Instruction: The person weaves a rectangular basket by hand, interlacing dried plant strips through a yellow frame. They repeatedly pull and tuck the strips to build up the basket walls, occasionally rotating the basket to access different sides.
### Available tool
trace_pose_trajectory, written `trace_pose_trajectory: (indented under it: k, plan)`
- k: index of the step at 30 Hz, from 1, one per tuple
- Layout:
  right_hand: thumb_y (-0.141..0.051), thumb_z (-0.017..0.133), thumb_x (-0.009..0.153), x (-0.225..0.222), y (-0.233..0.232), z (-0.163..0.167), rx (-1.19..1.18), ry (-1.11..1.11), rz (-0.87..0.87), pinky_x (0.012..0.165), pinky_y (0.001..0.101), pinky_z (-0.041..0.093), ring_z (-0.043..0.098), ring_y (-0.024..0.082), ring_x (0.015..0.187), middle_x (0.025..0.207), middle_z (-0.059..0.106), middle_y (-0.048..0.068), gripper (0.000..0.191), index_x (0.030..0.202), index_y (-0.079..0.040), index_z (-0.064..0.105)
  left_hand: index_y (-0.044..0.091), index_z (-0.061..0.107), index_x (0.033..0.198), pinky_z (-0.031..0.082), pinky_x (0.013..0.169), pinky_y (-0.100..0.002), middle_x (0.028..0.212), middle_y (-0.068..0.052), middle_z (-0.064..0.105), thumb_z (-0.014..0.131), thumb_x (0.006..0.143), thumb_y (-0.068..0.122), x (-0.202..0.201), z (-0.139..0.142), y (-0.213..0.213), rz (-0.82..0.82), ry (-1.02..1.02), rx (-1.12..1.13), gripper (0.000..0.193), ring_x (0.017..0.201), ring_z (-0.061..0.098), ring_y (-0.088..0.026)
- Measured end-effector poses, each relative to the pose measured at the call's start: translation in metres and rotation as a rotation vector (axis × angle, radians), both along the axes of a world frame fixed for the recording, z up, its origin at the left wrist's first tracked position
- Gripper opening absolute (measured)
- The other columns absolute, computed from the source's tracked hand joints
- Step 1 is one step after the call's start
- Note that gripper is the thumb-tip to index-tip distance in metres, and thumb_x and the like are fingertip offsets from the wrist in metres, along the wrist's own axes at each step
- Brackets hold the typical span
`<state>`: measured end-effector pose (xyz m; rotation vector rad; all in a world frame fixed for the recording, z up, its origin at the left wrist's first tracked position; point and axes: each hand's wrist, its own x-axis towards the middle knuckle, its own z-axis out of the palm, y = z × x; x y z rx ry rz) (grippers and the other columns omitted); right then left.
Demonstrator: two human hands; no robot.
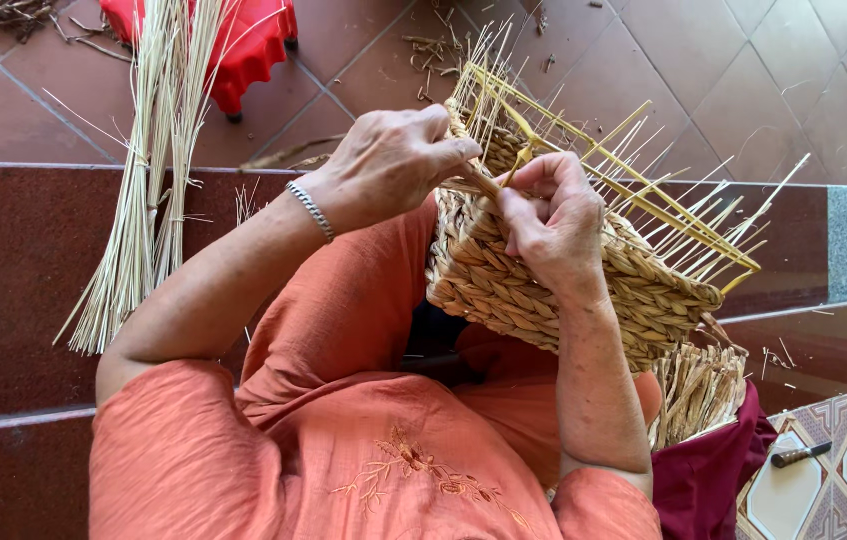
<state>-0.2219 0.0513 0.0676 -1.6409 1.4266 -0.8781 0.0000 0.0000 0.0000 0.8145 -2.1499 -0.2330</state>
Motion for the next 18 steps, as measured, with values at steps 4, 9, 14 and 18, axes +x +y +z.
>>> trace_pose_trajectory:
  k: [4,9,14,18]
  plan:
    - [-0.006,0.083,0.093,0.004,-0.005,-0.014,-0.28,0.374,-0.046,0.045,0.0202,0.037,0.048,0.002,0.055,0.072,0.063,0.0,0.026,0.094,-0.007,0.057,0.01,0.074,0.093,0.049,0.062,-0.039,0.082,-0.005,0.059,0.077,0.099,0.028,-0.017,-0.024,-0.028,0.003,0.078,0.039,0.018,0.076,0.061,-0.023]
    - [-0.006,0.085,0.091,0.008,-0.009,-0.027,-0.308,0.405,-0.133,0.045,0.0199,0.035,0.045,0.002,0.052,0.066,0.056,-0.005,0.032,0.084,-0.01,0.054,0.008,0.075,0.094,0.052,0.075,-0.039,0.091,-0.008,0.065,0.082,0.092,0.031,-0.011,-0.04,-0.043,0.055,0.234,0.027,0.023,0.089,0.063,-0.026]
    - [0.006,0.075,0.088,-0.018,-0.026,-0.018,-0.266,0.202,-0.12,0.048,0.0207,0.045,0.051,0.004,0.06,0.079,0.059,-0.001,0.029,0.085,-0.012,0.052,0.007,0.076,0.109,0.056,0.092,-0.036,0.107,-0.008,0.073,0.072,0.108,0.015,0.039,-0.048,-0.037,0.209,0.394,0.142,0.008,0.104,0.068,-0.022]
    - [0.012,0.074,0.088,-0.061,-0.049,0.019,-0.26,0.082,-0.1,0.061,0.0223,0.052,0.055,0.007,0.072,0.086,0.059,0.001,0.034,0.088,-0.013,0.051,0.007,0.075,0.109,0.056,0.079,-0.036,0.101,-0.01,0.074,0.069,0.105,0.021,0.054,-0.055,-0.036,0.286,0.453,0.538,0.016,0.092,0.067,-0.021]
